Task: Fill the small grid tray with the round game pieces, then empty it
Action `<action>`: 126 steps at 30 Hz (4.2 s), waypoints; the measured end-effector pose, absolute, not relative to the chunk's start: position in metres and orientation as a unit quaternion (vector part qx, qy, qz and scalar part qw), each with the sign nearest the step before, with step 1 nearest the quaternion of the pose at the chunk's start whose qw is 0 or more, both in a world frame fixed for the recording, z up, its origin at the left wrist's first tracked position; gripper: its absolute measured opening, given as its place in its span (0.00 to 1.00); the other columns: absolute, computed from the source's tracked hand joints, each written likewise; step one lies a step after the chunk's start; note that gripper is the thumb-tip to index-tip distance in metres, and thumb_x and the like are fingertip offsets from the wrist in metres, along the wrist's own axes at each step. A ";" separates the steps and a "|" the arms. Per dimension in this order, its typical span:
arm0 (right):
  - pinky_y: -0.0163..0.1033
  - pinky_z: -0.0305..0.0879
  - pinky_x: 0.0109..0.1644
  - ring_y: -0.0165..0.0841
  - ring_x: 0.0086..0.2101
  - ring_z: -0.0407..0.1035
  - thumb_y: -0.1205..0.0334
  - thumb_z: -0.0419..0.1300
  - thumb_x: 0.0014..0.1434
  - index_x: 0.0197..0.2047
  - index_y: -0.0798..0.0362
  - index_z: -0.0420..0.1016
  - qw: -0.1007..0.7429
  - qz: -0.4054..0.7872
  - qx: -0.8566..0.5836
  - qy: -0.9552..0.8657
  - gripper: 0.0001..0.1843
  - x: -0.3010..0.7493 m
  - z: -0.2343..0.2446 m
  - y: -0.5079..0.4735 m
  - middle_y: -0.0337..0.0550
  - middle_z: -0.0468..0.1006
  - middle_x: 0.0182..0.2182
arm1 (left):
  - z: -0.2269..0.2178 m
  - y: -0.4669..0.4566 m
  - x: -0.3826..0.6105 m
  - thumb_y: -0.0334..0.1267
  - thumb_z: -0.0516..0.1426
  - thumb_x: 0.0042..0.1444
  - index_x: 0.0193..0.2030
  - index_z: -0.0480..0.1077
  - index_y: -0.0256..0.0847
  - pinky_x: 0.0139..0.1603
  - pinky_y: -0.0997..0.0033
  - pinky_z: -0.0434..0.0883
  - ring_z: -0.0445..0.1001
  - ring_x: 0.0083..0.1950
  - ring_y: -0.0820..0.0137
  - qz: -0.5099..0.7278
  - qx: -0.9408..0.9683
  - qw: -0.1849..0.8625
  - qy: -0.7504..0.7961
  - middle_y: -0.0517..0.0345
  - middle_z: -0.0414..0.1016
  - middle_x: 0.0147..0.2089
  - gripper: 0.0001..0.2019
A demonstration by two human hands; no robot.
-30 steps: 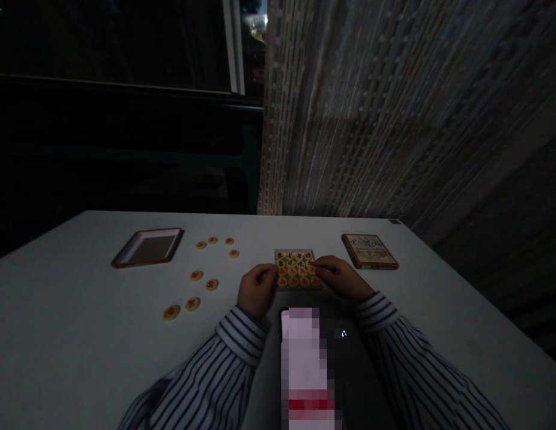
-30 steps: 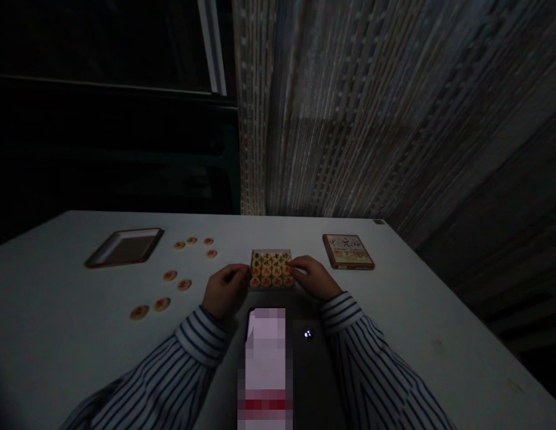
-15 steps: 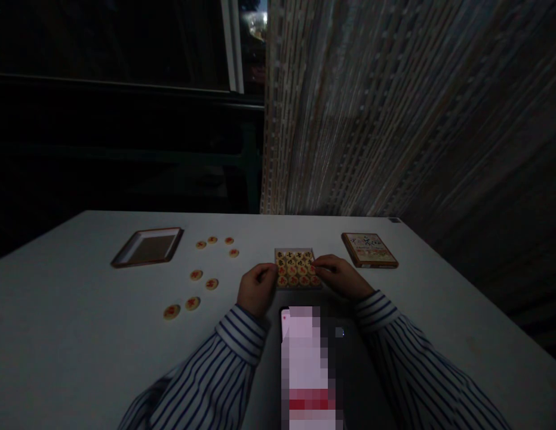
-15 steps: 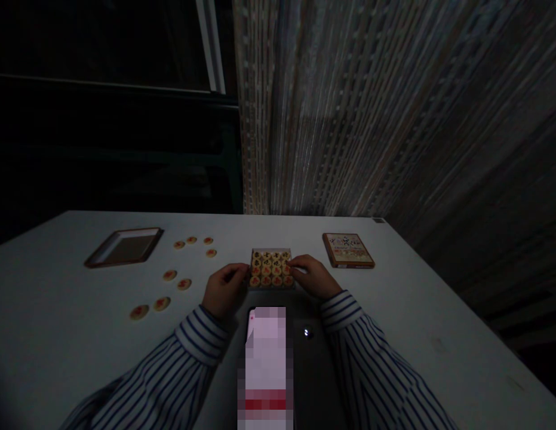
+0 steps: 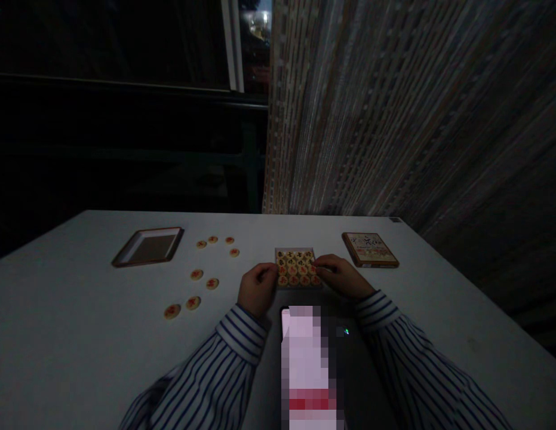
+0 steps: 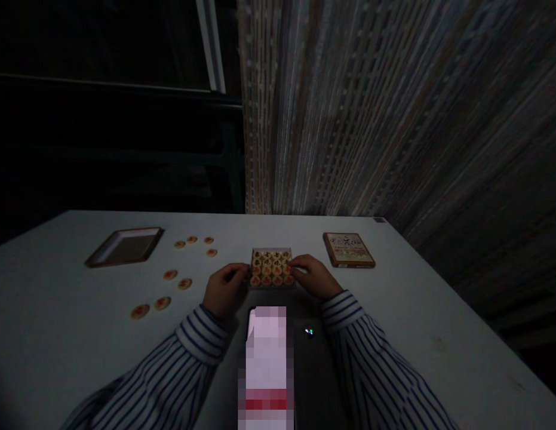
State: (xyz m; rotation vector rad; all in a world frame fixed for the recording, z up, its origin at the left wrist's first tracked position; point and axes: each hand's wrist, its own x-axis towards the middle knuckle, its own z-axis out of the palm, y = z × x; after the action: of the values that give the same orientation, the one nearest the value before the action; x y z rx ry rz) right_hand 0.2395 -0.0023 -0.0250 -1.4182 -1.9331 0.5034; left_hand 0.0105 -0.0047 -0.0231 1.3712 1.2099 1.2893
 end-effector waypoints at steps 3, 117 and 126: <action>0.44 0.63 0.49 0.34 0.41 0.68 0.62 0.57 0.52 0.38 0.52 0.76 0.339 0.193 -0.540 -0.746 0.10 0.240 -0.026 -0.002 0.45 0.75 0.38 | -0.021 -0.005 0.011 0.43 0.56 0.45 0.29 0.73 0.36 0.35 0.69 0.71 0.74 0.32 0.67 0.523 0.542 0.441 0.488 0.54 0.77 0.28 0.12; 0.45 0.65 0.51 0.36 0.44 0.70 0.62 0.55 0.52 0.45 0.53 0.71 0.387 0.377 -0.529 -0.655 0.16 0.234 -0.022 -0.010 0.45 0.77 0.42 | -0.038 -0.001 0.008 0.41 0.57 0.47 0.39 0.73 0.37 0.46 0.63 0.70 0.74 0.42 0.64 0.481 0.575 0.453 0.483 0.50 0.77 0.39 0.14; 0.45 0.65 0.51 0.36 0.44 0.70 0.62 0.55 0.52 0.46 0.53 0.71 0.374 0.359 -0.539 -0.664 0.16 0.236 -0.023 -0.009 0.46 0.76 0.43 | -0.037 -0.002 0.008 0.41 0.56 0.47 0.38 0.74 0.37 0.46 0.62 0.70 0.74 0.41 0.64 0.478 0.585 0.435 0.489 0.50 0.77 0.38 0.13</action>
State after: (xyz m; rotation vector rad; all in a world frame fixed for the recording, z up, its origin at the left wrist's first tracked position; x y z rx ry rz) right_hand 0.2356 -0.0093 -0.0231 -1.3807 -1.6993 0.9206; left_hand 0.0082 -0.0021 -0.0366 1.4571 1.2185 1.1897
